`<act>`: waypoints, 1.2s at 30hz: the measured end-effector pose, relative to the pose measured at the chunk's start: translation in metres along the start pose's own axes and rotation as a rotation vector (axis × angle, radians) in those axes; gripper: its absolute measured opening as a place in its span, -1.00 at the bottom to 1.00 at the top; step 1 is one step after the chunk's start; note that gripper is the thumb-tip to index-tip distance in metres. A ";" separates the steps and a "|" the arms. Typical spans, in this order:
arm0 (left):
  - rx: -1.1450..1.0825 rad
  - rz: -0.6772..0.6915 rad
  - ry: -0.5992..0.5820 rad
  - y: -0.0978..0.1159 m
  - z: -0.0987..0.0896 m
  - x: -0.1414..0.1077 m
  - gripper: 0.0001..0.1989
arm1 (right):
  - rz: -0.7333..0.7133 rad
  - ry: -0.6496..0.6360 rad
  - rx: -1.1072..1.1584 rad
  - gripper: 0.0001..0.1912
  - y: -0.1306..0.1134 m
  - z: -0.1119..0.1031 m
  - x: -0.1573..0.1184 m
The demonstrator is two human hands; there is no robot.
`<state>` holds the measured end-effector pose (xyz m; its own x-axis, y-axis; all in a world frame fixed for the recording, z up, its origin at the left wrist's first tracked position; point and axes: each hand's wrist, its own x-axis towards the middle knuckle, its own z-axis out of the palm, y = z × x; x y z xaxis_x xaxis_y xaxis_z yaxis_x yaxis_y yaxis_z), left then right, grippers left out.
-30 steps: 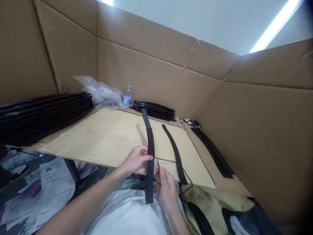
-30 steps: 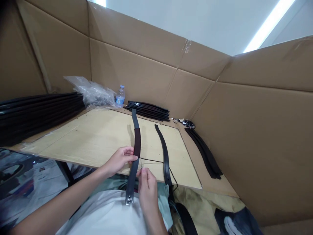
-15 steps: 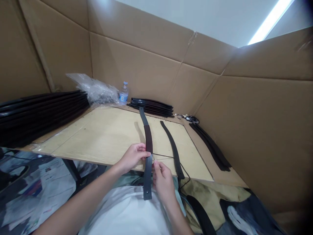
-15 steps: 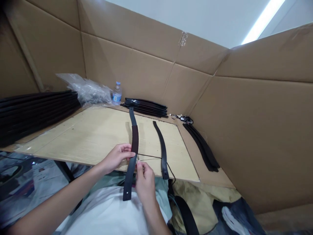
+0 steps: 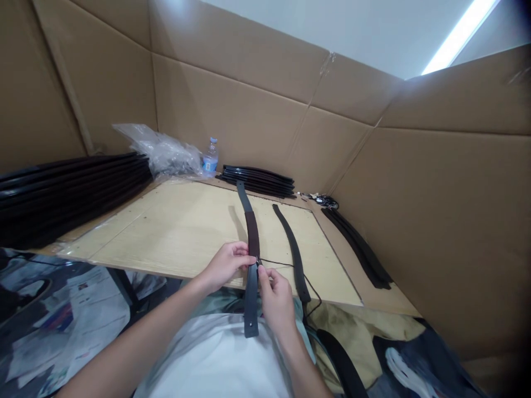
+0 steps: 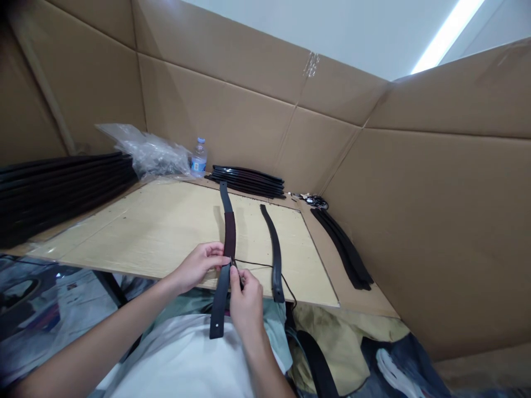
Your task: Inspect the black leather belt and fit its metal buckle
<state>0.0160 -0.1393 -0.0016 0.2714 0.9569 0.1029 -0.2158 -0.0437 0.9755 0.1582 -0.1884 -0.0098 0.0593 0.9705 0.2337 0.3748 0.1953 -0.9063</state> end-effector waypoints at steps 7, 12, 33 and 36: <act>-0.003 -0.004 0.004 0.000 0.000 0.000 -0.87 | -0.009 0.012 0.025 -0.57 0.003 0.001 0.001; 0.023 0.007 0.000 0.001 0.000 -0.001 -0.89 | 0.013 0.016 0.064 -0.59 0.005 0.002 0.001; 0.081 0.004 0.002 0.003 0.001 -0.002 -0.88 | 0.195 -0.080 0.282 -0.61 0.010 0.002 0.001; 0.084 0.003 -0.001 0.003 0.001 -0.003 -0.88 | 0.207 -0.062 0.316 -0.61 0.011 0.004 0.000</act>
<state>0.0154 -0.1422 0.0016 0.2717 0.9566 0.1058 -0.1372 -0.0703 0.9880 0.1583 -0.1857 -0.0215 0.0443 0.9988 0.0211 0.0565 0.0186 -0.9982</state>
